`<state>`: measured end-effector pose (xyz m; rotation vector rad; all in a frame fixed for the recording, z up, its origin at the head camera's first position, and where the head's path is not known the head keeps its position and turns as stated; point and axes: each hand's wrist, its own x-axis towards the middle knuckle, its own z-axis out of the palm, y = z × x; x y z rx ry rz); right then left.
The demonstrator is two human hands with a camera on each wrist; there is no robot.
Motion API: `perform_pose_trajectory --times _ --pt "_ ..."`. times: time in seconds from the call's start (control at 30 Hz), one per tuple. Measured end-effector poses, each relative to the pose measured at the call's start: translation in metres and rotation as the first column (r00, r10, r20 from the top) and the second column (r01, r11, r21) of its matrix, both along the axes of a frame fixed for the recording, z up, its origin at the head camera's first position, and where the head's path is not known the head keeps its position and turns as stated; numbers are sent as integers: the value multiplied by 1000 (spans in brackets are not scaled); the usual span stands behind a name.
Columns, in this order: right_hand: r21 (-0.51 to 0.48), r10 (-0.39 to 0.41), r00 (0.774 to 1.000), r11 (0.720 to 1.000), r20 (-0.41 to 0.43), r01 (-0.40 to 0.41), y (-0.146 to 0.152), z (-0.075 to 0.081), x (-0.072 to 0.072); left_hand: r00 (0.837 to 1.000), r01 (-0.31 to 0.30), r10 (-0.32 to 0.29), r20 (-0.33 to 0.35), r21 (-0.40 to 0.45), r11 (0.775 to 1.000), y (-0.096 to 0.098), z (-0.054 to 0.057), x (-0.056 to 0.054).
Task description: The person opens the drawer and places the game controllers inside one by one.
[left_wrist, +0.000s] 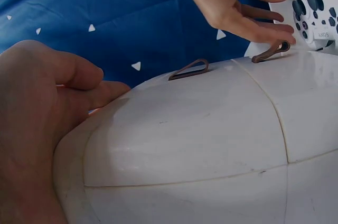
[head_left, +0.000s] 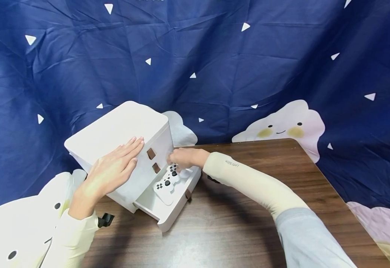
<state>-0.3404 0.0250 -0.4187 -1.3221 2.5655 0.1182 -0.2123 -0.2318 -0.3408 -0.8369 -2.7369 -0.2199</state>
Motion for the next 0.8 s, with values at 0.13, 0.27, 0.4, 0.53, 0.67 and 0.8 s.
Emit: perform_pose_trajectory --times 0.13,0.27,0.4,0.53,0.67,0.8 --pt "-32 28 1000 999 5 -28 1 5 -1 1000 -2 2 5 1 1000 0 0 0" --pt "-69 89 996 994 -5 -89 4 7 -2 1000 2 -2 5 7 1000 0 0 0" --pt "-122 112 994 986 -12 -112 8 9 -3 1000 1 -1 -4 1 1000 1 1 0" --pt "-126 113 993 985 -34 -116 12 12 -3 1000 -3 3 2 -2 1000 1 1 0" --pt "-122 124 990 984 -70 -132 18 15 -3 1000 -5 5 20 1 1000 2 1 1" --pt "-151 120 989 980 -90 -133 26 17 -2 1000 -4 4 17 5 1000 2 1 1"
